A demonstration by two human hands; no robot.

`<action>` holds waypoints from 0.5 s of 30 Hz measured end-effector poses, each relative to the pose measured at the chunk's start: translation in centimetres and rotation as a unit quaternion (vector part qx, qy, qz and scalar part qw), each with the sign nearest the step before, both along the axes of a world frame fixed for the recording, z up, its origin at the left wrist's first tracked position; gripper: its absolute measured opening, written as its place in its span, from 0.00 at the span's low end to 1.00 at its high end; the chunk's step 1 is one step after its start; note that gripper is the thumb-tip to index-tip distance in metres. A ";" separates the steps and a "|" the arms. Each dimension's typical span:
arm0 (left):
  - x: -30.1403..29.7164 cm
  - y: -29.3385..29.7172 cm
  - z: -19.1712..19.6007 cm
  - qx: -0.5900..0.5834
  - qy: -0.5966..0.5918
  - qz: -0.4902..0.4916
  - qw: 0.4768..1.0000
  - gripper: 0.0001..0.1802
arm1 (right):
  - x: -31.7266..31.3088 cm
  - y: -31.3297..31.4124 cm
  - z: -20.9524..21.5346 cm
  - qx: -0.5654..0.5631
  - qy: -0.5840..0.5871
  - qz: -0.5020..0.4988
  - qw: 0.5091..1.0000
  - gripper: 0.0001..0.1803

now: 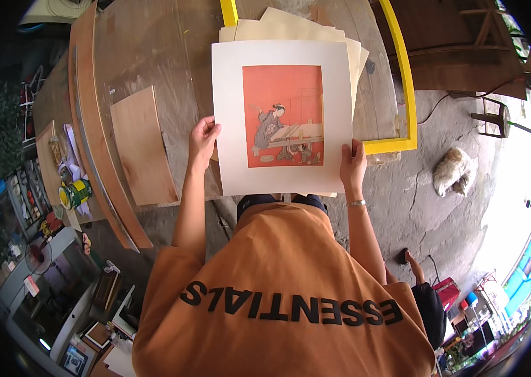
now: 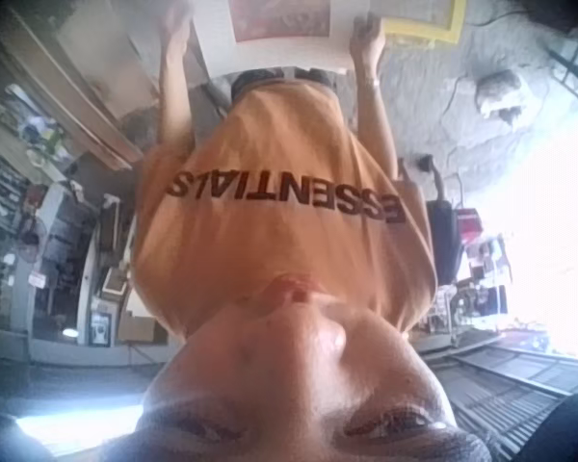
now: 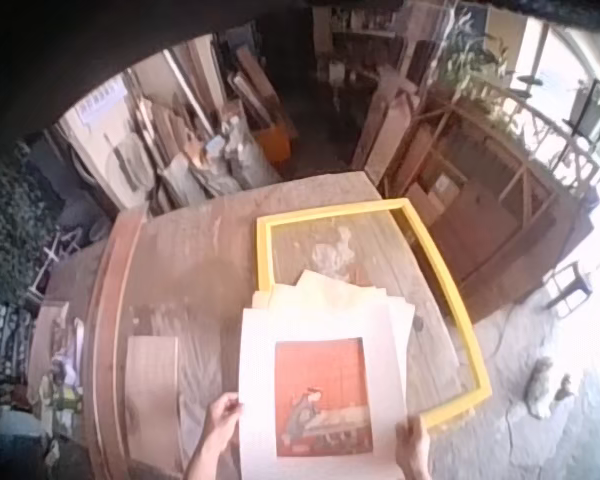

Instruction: The person aligns a printed image on a backing board, places a mat board over it, and then positions a yellow frame on top. They later handle a large sheet of bubble wrap.

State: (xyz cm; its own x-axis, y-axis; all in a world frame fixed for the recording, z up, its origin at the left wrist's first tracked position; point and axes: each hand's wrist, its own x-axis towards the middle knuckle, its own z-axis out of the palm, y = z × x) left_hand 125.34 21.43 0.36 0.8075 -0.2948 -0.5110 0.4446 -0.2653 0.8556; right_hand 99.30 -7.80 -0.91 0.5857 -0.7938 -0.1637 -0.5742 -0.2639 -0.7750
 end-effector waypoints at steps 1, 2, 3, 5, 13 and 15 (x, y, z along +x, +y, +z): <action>-0.1 -0.1 0.0 -0.006 0.003 0.005 1.000 0.13 | 0.1 0.1 -0.1 0.002 -0.006 -0.004 1.000 0.11; -0.1 -0.2 -0.1 -0.012 0.007 0.010 1.000 0.13 | 0.1 0.1 -0.1 0.004 -0.012 -0.008 1.000 0.11; -0.2 -0.2 0.0 -0.018 0.010 0.016 1.000 0.14 | 0.1 0.2 -0.2 0.006 -0.017 -0.012 1.000 0.12; -0.2 -0.1 -0.3 -0.014 0.006 0.019 1.000 0.14 | 0.1 0.2 -0.4 0.013 -0.019 -0.016 1.000 0.12; -0.3 -0.1 -0.4 -0.007 -0.001 0.019 1.000 0.14 | 0.2 0.3 -0.3 -0.023 0.019 -0.009 1.000 0.15; -0.3 -0.1 -0.4 -0.007 0.000 0.019 1.000 0.14 | 0.6 0.5 0.7 -0.002 0.036 -0.019 0.999 0.15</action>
